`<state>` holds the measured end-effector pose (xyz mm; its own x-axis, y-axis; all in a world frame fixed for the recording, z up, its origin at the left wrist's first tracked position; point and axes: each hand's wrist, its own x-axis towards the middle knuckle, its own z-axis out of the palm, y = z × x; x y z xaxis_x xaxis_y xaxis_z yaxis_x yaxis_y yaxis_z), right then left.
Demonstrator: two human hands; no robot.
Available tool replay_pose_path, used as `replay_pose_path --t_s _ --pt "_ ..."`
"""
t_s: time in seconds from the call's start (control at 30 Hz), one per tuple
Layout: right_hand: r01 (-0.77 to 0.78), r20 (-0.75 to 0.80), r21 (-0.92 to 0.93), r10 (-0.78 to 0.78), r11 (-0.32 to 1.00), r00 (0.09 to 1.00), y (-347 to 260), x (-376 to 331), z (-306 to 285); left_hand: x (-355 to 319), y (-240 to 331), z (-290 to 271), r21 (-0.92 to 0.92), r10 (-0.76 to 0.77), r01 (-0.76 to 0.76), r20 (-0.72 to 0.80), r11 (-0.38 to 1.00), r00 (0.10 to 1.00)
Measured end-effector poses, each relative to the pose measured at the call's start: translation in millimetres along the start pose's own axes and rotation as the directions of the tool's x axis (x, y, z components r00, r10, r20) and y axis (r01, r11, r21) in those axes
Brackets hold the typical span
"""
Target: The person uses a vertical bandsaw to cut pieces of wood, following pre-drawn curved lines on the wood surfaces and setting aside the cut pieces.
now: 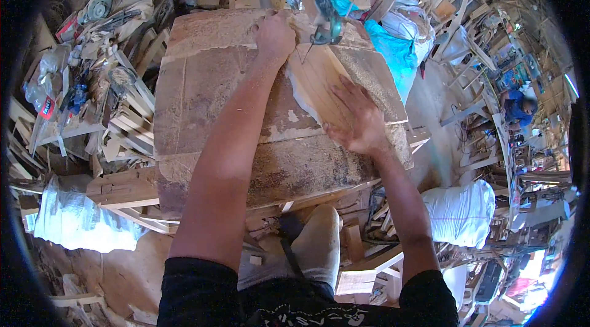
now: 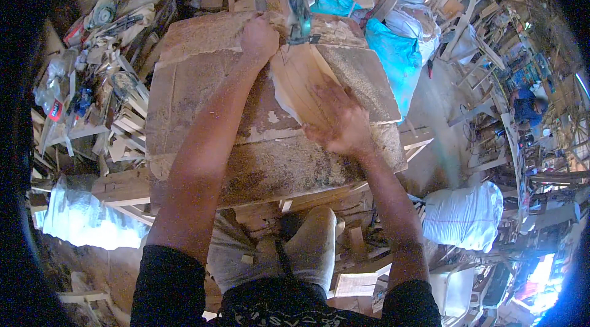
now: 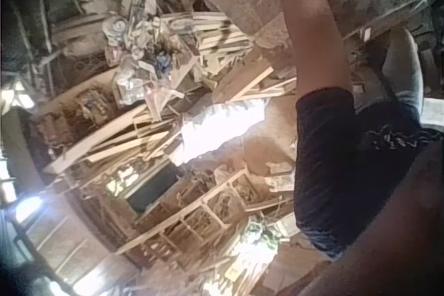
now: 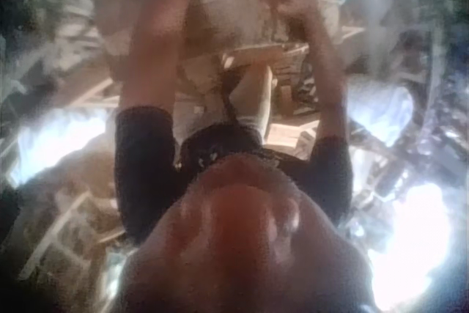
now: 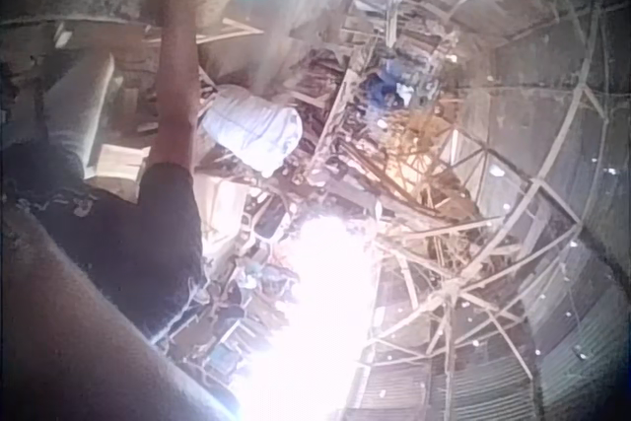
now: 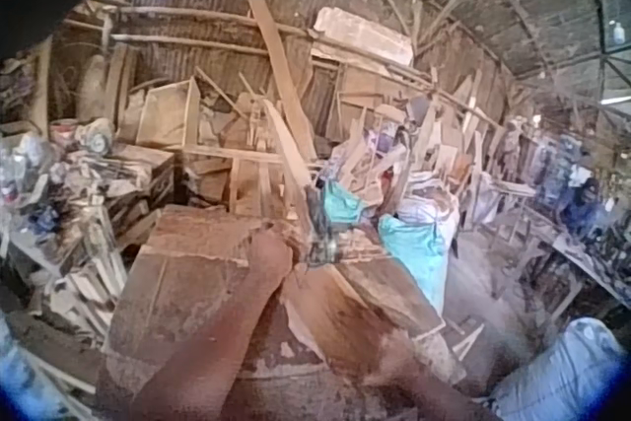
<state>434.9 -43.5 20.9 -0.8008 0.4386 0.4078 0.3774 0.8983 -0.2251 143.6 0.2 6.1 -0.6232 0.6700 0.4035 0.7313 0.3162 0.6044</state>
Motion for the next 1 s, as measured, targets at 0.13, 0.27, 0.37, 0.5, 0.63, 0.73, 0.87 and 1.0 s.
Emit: replay_pose_path --t_s 0.13,0.27,0.37,0.5,0.63,0.73,0.87,1.0 --pt "0.016 0.008 0.016 -0.016 1.0 1.0 -7 7 0 5 -12 5 0.075 0.07 -0.059 -0.152 0.995 0.986" --pt "0.003 0.012 -0.004 -0.003 1.0 1.0 -1 3 0 2 -2 6 0.008 -0.025 0.025 -0.005 1.0 1.0" --pt "0.007 0.004 0.0 -0.007 1.0 1.0 -6 8 2 7 -9 4 0.018 -0.046 0.046 0.006 0.999 0.999" --pt "0.019 -0.008 -0.028 -0.019 0.999 1.0 -5 7 2 7 -3 2 0.022 -0.059 0.058 0.035 0.998 0.998" --pt "0.031 -0.038 0.01 -0.031 0.999 0.999 -3 7 6 9 -4 1 0.031 -0.038 0.037 0.043 0.999 0.998" --pt "-0.011 -0.019 -0.031 0.01 0.999 1.0 -8 8 4 10 -4 1 0.033 -0.021 0.02 0.031 0.999 0.999" --pt "0.028 -0.042 -0.027 -0.029 0.999 0.999 -7 11 8 12 -7 1 0.039 -0.023 0.023 0.01 0.999 1.0" --pt "0.038 -0.042 -0.026 -0.039 0.999 0.998 -7 11 7 8 -2 4 -0.031 0.0 -0.002 -0.063 1.0 0.998"
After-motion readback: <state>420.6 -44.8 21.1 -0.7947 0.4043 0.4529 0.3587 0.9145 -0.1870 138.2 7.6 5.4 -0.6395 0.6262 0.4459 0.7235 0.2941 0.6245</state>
